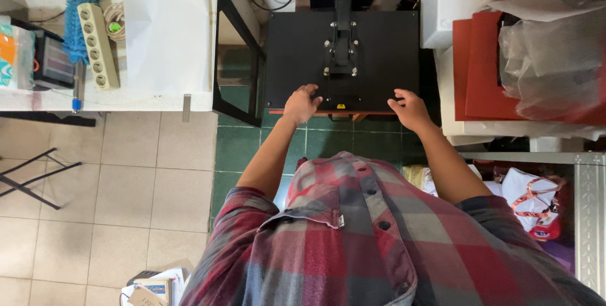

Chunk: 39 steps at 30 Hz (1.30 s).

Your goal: The person cuts a strip of transfer paper using a ruler and utility knife on a cutting mat. They then place the strip onto a red board on a heat press, close the press, and wait. After opening the press, they peel off the backing to reveal the transferred design.

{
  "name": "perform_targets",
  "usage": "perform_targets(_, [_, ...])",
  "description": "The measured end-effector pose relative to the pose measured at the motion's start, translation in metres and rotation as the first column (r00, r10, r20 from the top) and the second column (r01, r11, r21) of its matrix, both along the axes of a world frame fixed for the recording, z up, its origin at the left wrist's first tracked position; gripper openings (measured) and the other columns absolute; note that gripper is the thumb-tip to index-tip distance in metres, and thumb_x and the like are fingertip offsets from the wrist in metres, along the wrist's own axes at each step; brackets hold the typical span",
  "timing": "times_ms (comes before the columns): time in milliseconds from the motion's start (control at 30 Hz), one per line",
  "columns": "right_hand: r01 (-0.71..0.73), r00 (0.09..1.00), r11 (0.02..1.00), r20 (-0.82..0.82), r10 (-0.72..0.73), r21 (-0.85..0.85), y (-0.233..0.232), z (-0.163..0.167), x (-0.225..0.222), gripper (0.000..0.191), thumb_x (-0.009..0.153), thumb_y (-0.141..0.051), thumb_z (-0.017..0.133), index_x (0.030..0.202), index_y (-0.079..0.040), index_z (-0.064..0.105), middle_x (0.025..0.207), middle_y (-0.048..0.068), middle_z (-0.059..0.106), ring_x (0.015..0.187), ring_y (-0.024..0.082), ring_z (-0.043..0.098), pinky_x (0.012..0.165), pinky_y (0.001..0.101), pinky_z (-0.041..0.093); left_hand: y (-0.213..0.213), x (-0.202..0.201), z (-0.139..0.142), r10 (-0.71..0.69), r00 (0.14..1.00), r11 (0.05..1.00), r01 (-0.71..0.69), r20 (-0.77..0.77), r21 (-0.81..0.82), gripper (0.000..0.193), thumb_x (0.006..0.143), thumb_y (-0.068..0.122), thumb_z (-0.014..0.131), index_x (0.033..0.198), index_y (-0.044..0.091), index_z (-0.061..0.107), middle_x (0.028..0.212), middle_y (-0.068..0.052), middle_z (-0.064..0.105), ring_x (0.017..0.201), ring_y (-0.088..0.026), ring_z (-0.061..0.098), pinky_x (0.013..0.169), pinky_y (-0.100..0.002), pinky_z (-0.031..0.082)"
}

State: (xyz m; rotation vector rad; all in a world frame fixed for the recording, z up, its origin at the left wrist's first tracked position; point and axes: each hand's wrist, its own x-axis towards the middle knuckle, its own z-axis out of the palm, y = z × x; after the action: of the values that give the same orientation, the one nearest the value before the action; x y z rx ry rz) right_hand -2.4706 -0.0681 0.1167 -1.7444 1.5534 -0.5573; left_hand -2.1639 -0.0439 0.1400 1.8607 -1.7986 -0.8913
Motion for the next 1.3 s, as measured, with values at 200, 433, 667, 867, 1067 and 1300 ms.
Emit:
perform_targets(200, [0.001,1.000,1.000,0.007,-0.001,0.001,-0.003,-0.008,-0.005,0.057,0.096,-0.033,0.071,0.139,0.002,0.059,0.133,0.019,0.066,0.111,0.029,0.070,0.090,0.0387,0.057,-0.002,-0.002,0.000,0.004,1.000,1.000,-0.004,-0.002,-0.020,0.044,0.091,0.026,0.072,0.130,0.008,0.064,0.122,-0.015,0.071,0.113,-0.034,0.068,0.095,-0.043,0.054])
perform_targets(433, [-0.036,0.999,0.997,-0.013,0.035,-0.069,-0.008,0.003,0.000,0.055,0.096,-0.033,0.072,0.138,0.002,0.060,0.131,0.019,0.067,0.107,0.029,0.071,0.089,0.0393,0.057,-0.003,0.001,0.015,0.010,1.000,1.000,-0.011,-0.009,-0.028,0.044,0.091,0.026,0.071,0.131,0.008,0.063,0.122,-0.014,0.070,0.110,-0.033,0.069,0.094,-0.043,0.054])
perform_targets(667, [-0.030,0.998,0.988,0.044,0.037,-0.153,-0.015,0.040,0.018,0.053,0.094,-0.030,0.074,0.135,0.001,0.062,0.127,0.018,0.069,0.100,0.026,0.073,0.088,0.0379,0.058,-0.007,0.004,0.043,-0.010,1.000,0.987,0.013,0.020,-0.161,0.041,0.091,0.026,0.073,0.127,0.008,0.065,0.117,-0.015,0.072,0.109,-0.035,0.068,0.094,-0.044,0.054])
perform_targets(867, [-0.060,0.998,0.982,0.007,0.062,-0.179,-0.018,0.068,0.030,0.051,0.095,-0.028,0.073,0.136,0.000,0.062,0.131,0.017,0.067,0.104,0.026,0.071,0.088,0.0380,0.057,-0.006,0.008,0.056,0.008,1.000,0.990,-0.009,-0.012,-0.143,0.041,0.091,0.026,0.071,0.128,0.009,0.065,0.118,-0.013,0.071,0.108,-0.033,0.069,0.093,-0.044,0.055])
perform_targets(1067, [-0.075,0.996,0.984,0.025,0.080,-0.163,-0.021,0.073,0.038,0.051,0.095,-0.028,0.073,0.136,-0.001,0.061,0.133,0.015,0.066,0.106,0.025,0.070,0.088,0.0378,0.057,-0.005,0.014,0.058,0.026,1.000,0.986,-0.024,0.011,-0.162,0.041,0.091,0.026,0.072,0.128,0.009,0.064,0.119,-0.012,0.071,0.106,-0.033,0.069,0.091,-0.044,0.055])
perform_targets(1300, [-0.118,0.993,0.981,-0.007,0.119,-0.152,-0.025,0.067,0.048,0.049,0.096,-0.027,0.073,0.136,-0.001,0.062,0.130,0.016,0.067,0.106,0.025,0.070,0.089,0.0382,0.056,-0.004,0.025,0.053,0.054,0.999,0.991,-0.054,-0.006,-0.120,0.042,0.091,0.026,0.071,0.130,0.010,0.064,0.120,-0.011,0.070,0.099,-0.029,0.072,0.090,-0.042,0.056])
